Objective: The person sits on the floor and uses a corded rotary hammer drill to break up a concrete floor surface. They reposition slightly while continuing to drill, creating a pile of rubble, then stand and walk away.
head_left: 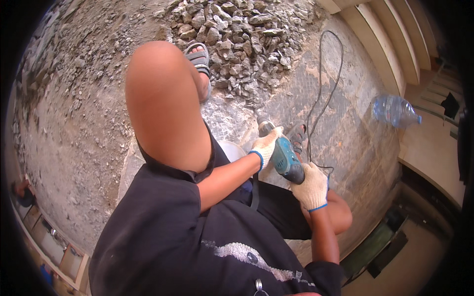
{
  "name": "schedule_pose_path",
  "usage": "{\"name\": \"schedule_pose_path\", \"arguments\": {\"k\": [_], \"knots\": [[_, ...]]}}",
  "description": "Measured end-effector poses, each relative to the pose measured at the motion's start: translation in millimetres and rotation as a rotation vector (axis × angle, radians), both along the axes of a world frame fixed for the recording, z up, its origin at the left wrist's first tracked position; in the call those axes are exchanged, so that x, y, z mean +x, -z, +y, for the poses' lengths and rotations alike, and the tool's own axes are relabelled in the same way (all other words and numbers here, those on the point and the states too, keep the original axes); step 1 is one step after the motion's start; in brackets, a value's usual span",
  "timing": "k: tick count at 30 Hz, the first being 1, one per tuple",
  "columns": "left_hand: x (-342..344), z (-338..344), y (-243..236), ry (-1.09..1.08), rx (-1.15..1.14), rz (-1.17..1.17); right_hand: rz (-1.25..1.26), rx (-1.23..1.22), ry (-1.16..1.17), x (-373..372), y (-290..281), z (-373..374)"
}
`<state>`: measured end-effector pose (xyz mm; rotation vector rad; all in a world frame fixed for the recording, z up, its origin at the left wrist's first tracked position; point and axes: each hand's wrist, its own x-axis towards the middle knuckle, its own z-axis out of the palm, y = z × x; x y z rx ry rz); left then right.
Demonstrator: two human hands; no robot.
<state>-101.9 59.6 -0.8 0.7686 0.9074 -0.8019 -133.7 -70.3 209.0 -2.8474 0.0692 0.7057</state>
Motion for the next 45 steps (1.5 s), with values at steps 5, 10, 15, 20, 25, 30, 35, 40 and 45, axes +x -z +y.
{"name": "schedule_pose_path", "arguments": {"k": [5, 10, 15, 20, 25, 30, 35, 40, 45], "knots": [[-14.8, 1.9, -38.1, 0.079, -0.078, -0.142, -0.014, -0.038, 0.041, -10.4, -42.8, 3.8], [-12.9, 2.7, -56.6, 0.051, -0.186, -0.048, -0.015, -0.054, -0.035, 5.0, -66.6, 1.4], [-23.0, -3.2, -38.5, -0.117, -0.355, 0.040, 0.074, -0.059, -0.122, 23.0, -59.0, 1.0], [-17.9, -14.9, -20.0, -0.078, -0.315, 0.110, 0.067, -0.088, -0.164, 33.9, -52.2, -7.7], [-21.0, -19.1, -27.3, -0.049, -0.138, 0.066, 0.084, -0.062, -0.140, 28.8, -48.6, -15.7], [-21.8, -15.8, -33.7, 0.066, -0.043, 0.055, 0.014, 0.006, -0.048, 10.9, -44.2, -16.3], [-22.9, -3.5, -46.0, 0.087, -0.082, 0.037, 0.051, -0.036, -0.032, 1.1, -45.5, -10.1], [-22.0, 4.6, -56.5, 0.101, -0.094, 0.015, 0.046, -0.058, -0.027, -0.2, -49.3, -6.3], [-20.1, -1.1, -49.9, 0.122, -0.038, -0.008, 0.018, -0.013, -0.023, 2.5, -47.3, -6.2]]}}
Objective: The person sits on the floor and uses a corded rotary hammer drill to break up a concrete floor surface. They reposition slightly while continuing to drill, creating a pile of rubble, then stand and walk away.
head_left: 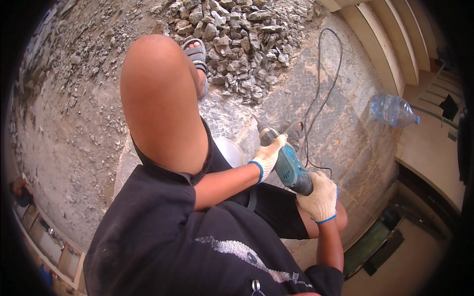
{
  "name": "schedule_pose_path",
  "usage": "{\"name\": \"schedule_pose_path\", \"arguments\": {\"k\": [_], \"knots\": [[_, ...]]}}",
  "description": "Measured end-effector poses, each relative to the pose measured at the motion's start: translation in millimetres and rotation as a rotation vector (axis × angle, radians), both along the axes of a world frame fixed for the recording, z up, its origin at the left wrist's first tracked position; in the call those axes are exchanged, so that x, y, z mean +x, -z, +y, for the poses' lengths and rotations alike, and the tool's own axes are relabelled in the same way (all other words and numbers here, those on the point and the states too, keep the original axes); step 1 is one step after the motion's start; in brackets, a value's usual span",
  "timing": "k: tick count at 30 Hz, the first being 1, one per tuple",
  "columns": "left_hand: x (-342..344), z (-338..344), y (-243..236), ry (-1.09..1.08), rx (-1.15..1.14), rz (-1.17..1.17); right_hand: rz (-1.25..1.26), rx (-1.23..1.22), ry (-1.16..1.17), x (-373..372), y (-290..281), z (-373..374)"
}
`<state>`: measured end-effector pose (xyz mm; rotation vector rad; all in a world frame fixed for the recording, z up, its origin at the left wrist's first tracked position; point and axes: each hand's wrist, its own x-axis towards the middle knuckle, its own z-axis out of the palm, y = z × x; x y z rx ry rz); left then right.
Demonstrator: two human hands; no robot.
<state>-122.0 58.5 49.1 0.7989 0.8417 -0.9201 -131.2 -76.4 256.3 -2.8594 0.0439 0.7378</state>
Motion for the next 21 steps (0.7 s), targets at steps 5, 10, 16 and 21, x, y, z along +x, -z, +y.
{"name": "schedule_pose_path", "arguments": {"k": [5, 10, 16, 21], "knots": [[-0.8, -9.6, 17.0, -0.041, -0.013, 0.029, 0.044, -0.032, -0.073, 13.5, 0.9, -0.9], [9.3, -20.0, 41.4, -0.202, -0.239, 0.090, 0.107, -0.097, -0.152, 41.1, 0.2, -5.4], [22.1, -16.9, 35.4, -0.337, -0.361, 0.140, 0.115, -0.119, -0.217, 68.9, -6.5, 1.5], [27.6, -8.1, 19.0, -0.396, -0.423, 0.089, 0.125, -0.133, -0.245, 79.1, -8.6, 9.5]]}}
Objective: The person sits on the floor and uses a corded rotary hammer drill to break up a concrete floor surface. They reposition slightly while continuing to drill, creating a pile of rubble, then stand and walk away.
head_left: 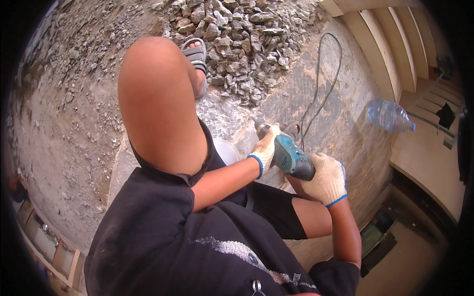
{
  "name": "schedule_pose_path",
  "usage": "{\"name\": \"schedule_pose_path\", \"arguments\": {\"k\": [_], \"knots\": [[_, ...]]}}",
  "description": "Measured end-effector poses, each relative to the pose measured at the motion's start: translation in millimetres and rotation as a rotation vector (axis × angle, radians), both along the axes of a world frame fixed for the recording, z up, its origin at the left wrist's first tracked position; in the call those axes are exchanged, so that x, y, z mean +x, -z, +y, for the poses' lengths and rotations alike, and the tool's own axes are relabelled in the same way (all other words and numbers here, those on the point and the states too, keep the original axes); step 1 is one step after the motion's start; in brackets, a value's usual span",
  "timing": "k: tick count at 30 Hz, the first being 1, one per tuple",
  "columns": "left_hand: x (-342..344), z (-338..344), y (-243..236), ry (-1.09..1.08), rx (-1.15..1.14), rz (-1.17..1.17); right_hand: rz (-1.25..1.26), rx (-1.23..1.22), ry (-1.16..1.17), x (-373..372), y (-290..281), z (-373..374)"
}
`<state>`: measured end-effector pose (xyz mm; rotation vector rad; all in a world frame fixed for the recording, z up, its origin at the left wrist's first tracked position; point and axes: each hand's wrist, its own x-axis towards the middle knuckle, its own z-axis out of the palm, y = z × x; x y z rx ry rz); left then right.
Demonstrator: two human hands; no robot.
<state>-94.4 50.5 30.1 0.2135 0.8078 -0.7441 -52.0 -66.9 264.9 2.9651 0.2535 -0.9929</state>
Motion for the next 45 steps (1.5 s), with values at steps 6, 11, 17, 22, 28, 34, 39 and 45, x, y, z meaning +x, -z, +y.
{"name": "schedule_pose_path", "arguments": {"k": [6, 11, 17, 22, 28, 34, 39, 45], "knots": [[-5.4, -0.8, 12.0, 0.136, 0.102, 0.030, 0.005, -0.008, 0.028, -11.1, 5.2, 1.7], [-14.6, -8.6, 13.8, 0.236, 0.262, 0.075, 0.008, -0.010, 0.066, -21.1, 4.3, -3.2], [-14.7, -14.4, 27.7, 0.271, 0.356, 0.098, -0.002, 0.004, 0.081, -30.1, 14.7, -7.1], [-9.6, -11.2, 31.4, 0.248, 0.230, 0.044, -0.017, 0.020, 0.095, -31.6, 17.0, -9.5], [-14.2, -9.3, 24.1, 0.215, 0.290, 0.088, 0.010, -0.006, 0.095, -32.1, 16.2, -6.1], [-21.8, -13.1, 37.9, 0.205, 0.262, 0.078, -0.037, -0.003, 0.052, -36.2, 21.8, -8.7], [-18.9, -18.0, 43.7, 0.255, 0.301, 0.097, -0.043, -0.003, 0.073, -40.0, 22.6, -6.9], [-18.6, -8.6, 4.9, 0.277, 0.256, 0.073, -0.002, 0.022, 0.132, -44.8, -8.4, -0.5]]}}
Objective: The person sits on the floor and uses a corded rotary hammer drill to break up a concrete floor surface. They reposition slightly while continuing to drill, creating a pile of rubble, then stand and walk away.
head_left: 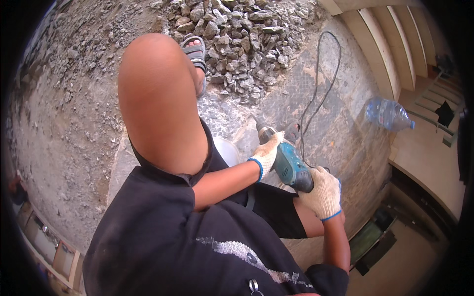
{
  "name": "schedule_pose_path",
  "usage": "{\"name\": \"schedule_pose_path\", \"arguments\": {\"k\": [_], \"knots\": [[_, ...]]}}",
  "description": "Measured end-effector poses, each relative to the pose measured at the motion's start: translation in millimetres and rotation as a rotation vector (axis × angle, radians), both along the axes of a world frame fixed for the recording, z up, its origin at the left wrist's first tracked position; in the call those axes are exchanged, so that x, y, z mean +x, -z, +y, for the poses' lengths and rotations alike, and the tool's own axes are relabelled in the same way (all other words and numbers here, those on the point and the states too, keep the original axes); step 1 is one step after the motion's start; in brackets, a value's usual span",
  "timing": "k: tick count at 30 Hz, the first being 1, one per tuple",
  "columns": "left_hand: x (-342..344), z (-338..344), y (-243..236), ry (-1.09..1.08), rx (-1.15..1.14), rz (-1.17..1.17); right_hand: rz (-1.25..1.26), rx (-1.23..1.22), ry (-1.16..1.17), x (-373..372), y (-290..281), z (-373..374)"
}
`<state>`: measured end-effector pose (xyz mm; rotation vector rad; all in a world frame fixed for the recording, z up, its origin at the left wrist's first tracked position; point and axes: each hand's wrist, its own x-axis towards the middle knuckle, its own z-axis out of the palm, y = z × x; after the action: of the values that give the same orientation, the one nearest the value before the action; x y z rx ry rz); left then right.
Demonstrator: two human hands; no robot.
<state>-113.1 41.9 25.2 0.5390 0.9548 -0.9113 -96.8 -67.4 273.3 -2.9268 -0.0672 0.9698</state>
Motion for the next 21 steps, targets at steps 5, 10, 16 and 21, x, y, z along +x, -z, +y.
{"name": "schedule_pose_path", "arguments": {"k": [5, 10, 16, 21], "knots": [[-6.2, 11.5, -21.5, 0.043, -0.007, -0.091, -0.032, -0.033, 0.051, -17.4, -8.2, 8.5], [-3.3, 14.8, -1.7, 0.047, -0.040, -0.101, -0.077, 0.015, 0.063, -20.4, 3.5, 12.2], [-11.8, 9.1, -2.1, -0.018, -0.141, -0.054, -0.069, 0.012, 0.040, -17.7, 1.6, 8.4], [-15.8, 11.3, -4.3, 0.077, -0.057, -0.006, -0.053, 0.014, 0.039, -23.0, 1.8, 6.2]]}}
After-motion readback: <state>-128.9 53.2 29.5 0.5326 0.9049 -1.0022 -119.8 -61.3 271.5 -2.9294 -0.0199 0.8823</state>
